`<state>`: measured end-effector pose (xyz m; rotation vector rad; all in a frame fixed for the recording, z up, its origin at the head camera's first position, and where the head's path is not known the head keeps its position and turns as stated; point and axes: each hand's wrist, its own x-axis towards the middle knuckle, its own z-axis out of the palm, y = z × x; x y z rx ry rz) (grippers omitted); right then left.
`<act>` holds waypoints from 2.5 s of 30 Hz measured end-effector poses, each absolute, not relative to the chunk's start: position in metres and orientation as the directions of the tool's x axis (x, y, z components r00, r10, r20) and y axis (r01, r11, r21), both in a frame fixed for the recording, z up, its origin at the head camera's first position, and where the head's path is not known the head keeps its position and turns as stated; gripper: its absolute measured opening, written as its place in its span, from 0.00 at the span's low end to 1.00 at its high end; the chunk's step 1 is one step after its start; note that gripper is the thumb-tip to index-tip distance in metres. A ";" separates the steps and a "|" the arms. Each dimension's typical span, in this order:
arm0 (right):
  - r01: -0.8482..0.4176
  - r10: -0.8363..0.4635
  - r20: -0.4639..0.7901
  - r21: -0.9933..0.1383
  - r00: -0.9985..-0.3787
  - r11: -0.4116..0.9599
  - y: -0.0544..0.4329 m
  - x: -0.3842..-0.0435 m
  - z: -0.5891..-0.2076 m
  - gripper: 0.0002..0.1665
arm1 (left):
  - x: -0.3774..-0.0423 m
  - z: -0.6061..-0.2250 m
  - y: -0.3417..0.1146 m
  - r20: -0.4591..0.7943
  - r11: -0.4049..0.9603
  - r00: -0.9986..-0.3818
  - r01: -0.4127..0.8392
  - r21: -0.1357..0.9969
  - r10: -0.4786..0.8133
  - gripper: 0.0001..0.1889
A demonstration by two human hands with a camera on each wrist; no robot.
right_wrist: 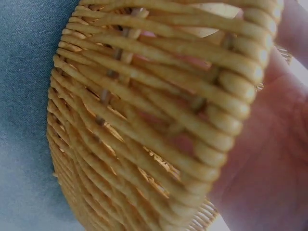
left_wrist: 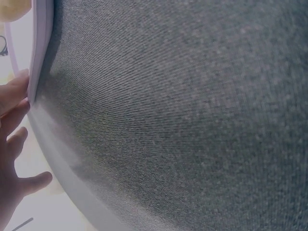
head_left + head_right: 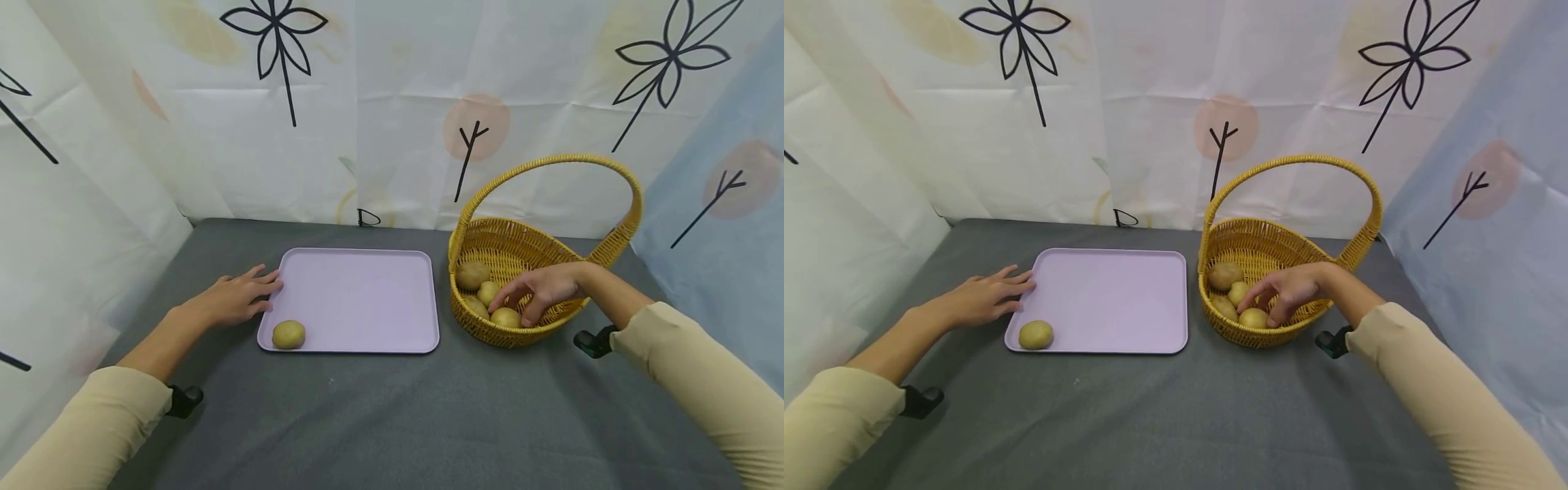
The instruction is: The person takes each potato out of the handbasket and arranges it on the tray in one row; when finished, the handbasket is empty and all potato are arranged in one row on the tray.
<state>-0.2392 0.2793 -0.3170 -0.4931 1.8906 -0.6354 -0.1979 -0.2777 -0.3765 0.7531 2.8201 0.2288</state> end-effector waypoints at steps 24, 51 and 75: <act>-0.110 -0.598 -0.717 -0.603 -0.359 0.790 0.268 -0.238 -0.307 0.32 | -0.196 -0.376 -0.279 -0.154 0.853 -0.845 0.478 0.211 0.512 0.27; -0.249 -0.617 -0.672 -0.568 -0.410 0.784 0.274 -0.231 -0.275 0.32 | -0.197 -0.377 -0.279 -0.154 0.855 -0.848 0.474 0.212 0.508 0.27; -0.442 -0.870 -0.202 -0.796 -0.451 0.414 0.227 -0.206 -0.266 0.30 | -0.196 -0.375 -0.279 -0.151 0.852 -0.845 0.479 0.210 0.513 0.27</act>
